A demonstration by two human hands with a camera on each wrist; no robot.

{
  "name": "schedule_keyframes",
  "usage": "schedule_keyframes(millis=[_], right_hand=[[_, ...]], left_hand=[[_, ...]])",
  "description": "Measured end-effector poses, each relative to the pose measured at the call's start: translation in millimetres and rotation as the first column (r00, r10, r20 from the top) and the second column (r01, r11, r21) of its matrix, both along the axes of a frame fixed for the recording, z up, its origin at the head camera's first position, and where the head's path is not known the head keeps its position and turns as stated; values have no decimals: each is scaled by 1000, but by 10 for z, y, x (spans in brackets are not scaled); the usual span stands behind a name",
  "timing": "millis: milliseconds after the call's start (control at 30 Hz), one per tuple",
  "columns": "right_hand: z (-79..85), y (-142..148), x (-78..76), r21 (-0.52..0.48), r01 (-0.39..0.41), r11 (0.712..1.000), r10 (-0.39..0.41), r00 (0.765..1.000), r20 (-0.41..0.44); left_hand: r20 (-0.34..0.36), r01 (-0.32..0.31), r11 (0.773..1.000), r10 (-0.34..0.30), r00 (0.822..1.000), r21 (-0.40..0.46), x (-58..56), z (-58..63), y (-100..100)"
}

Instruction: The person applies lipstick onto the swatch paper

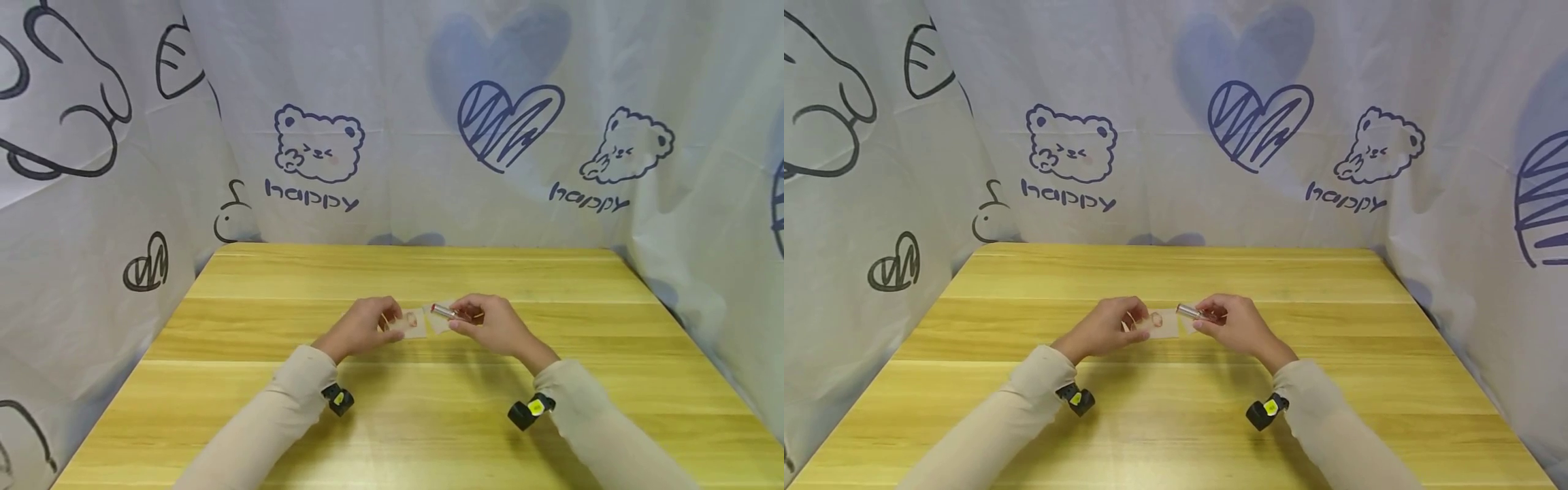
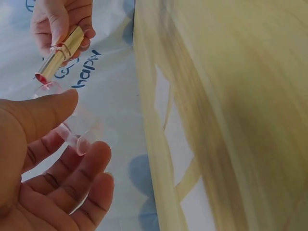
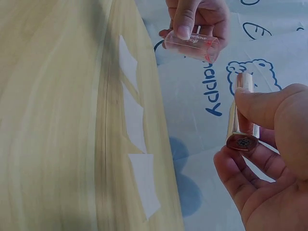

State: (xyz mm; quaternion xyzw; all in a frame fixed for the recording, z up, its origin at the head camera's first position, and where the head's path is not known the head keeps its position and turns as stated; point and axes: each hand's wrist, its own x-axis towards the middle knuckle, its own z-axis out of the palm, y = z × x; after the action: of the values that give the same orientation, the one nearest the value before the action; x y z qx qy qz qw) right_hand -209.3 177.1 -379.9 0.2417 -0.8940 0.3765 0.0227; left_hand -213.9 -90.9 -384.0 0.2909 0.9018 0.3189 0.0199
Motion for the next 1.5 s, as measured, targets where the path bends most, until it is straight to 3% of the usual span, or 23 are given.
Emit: schedule_keyframes(millis=[233, 733, 967, 1500], right_hand=[[-54, 1, -9, -18, 12, 1000, -13, 1000, -6], [-124, -7, -21, -65, 13, 998, -11, 1000, 28], [-118, -27, -3, -76, -3, 997, 7, 999, 48], [-87, -81, 37, -85, -16, 996, 22, 997, 70]], left_hand=[[-8, 34, 999, -34, 999, -22, 14, -79, 11], [107, 87, 996, -83, 991, -34, 71, -187, 83], [101, 122, 990, -115, 988, -74, 73, -230, 123], [135, 124, 972, -98, 986, -199, 118, -223, 159]])
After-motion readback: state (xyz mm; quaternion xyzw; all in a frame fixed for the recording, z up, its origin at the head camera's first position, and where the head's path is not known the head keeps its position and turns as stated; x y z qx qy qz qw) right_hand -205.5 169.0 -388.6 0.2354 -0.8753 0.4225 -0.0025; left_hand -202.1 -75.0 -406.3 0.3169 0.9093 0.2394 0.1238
